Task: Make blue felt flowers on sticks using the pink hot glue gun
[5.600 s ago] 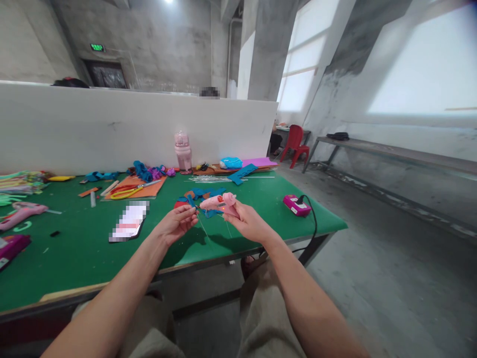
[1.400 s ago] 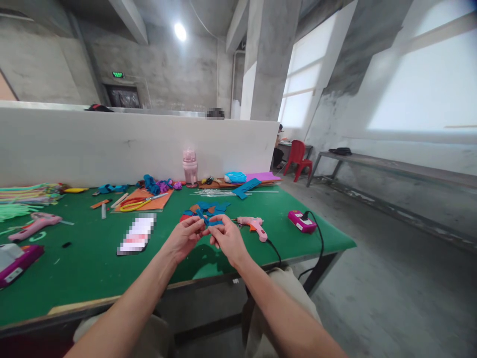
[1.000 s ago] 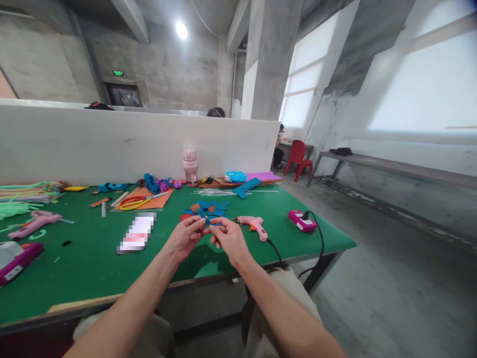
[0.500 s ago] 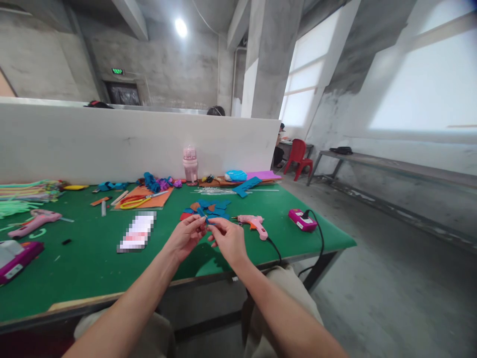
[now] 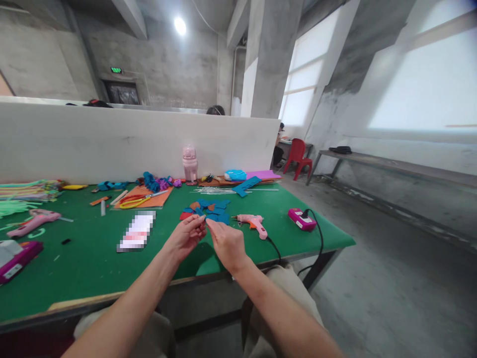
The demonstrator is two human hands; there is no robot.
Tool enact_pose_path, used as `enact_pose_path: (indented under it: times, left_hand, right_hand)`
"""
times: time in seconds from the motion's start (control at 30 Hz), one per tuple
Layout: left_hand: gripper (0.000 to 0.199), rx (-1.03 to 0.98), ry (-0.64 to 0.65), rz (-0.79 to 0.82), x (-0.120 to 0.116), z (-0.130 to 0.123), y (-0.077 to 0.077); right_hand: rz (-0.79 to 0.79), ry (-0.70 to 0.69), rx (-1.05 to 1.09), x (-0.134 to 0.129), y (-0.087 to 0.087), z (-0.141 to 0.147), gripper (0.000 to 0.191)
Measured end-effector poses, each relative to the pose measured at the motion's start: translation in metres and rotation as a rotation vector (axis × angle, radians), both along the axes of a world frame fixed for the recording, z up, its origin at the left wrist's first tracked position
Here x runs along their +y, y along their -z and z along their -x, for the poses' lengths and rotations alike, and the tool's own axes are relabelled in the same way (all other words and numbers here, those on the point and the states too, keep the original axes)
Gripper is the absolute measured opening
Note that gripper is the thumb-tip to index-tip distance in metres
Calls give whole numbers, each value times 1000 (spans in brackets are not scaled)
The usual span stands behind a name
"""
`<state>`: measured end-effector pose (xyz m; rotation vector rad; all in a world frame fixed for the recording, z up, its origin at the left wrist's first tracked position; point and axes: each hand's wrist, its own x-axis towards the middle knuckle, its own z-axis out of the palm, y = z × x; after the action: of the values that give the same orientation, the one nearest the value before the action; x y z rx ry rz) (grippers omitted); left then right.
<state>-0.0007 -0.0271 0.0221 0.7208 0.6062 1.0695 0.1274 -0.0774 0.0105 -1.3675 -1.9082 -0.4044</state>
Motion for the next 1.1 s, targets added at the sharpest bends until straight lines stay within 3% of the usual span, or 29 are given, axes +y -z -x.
enact_pose_path:
  times: [0.17, 0.27, 0.33, 0.4, 0.47, 0.53, 0.63, 0.83, 1.1]
  left_hand:
    - [15, 7, -7, -18, 2, 3, 0]
    - [13, 11, -6, -38, 4, 7, -1]
    - [13, 30, -9, -38, 5, 9, -2]
    - [13, 45, 1, -45, 5, 11, -3]
    - [12, 53, 23, -62, 4, 11, -3]
    - [10, 68, 58, -99, 2, 10, -4]
    - [9, 93, 110, -168, -3, 7, -5]
    - [11, 126, 133, -223, -9, 2, -8]
    - [15, 153, 153, -201, -8, 2, -5]
  right_hand:
    - [6, -72, 32, -8, -9, 2, 28]
    - [48, -203, 343, -6, -15, -2, 30]
    - [190, -279, 680, 0, -16, -7, 33]
    - [436, -382, 997, 7, -13, -12, 35]
    - [677, -507, 1210, 13, -10, -14, 34]
    - [804, -602, 1330, 14, -8, -14, 33]
    - [819, -652, 1380, 10, -9, -10, 33]
    - [780, -599, 1318, 7, -10, -7, 33]
    - [480, -439, 1058, 8, -8, -5, 26]
